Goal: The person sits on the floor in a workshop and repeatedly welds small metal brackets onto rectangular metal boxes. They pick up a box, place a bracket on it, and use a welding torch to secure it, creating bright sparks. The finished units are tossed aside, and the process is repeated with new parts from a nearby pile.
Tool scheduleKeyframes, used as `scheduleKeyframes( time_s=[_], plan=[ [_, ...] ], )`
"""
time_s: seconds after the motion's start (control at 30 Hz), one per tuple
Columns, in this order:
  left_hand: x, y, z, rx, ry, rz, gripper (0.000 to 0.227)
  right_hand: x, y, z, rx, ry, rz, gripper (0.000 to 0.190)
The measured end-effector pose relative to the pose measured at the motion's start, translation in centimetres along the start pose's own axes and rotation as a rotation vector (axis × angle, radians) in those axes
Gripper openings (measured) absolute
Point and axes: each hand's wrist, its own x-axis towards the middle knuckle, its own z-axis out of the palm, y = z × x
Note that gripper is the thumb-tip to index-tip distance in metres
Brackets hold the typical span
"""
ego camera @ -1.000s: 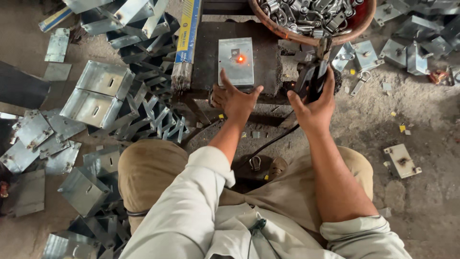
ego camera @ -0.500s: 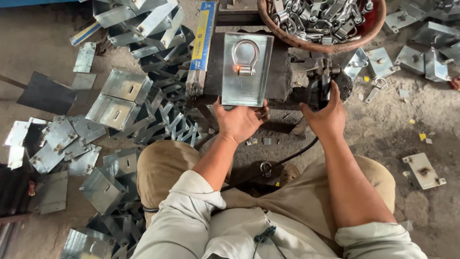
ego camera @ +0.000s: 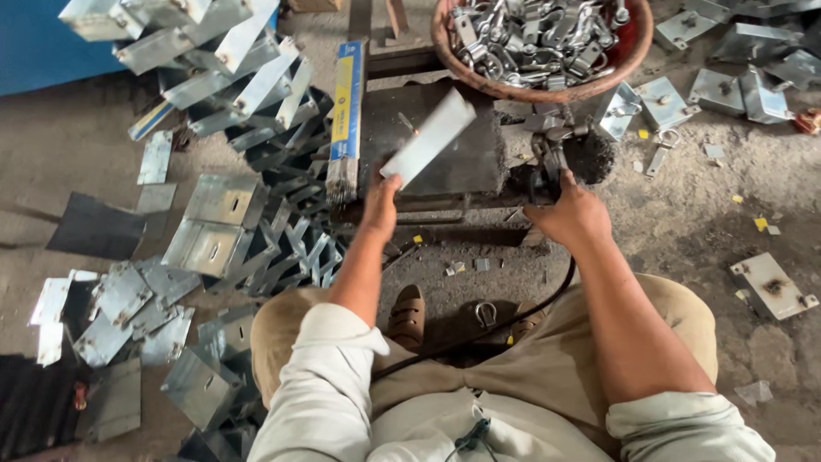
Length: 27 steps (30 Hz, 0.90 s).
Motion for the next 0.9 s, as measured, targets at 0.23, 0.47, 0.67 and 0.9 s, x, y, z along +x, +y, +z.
scheduleKeyframes(
  time_s=[0.23, 0.47, 0.67, 0.9],
  plan=[
    [3.5, 6.5, -3.3, 1.281, -0.392, -0.237, 0.132, -2.5, 1.5, -2.4, 0.15, 0.131, -0.003, 0.102],
    [5.5, 11.7, -0.9, 1.564, -0.523, -0.493, 0.127, -4.0, 2.7, -3.9, 0.675, 0.214, -0.329, 0.076],
    [6.0, 12.0, 0.9, 1.664, -0.536, -0.513, 0.126, -4.1, 1.5, -2.4, 0.872, -0.008, -0.273, 0.074],
    [5.9, 11.3, 0.3, 1.618, -0.493, -0.513, 0.128, -3.9, 0.9, -1.9, 0.812, -0.08, -0.194, 0.073]
  ],
)
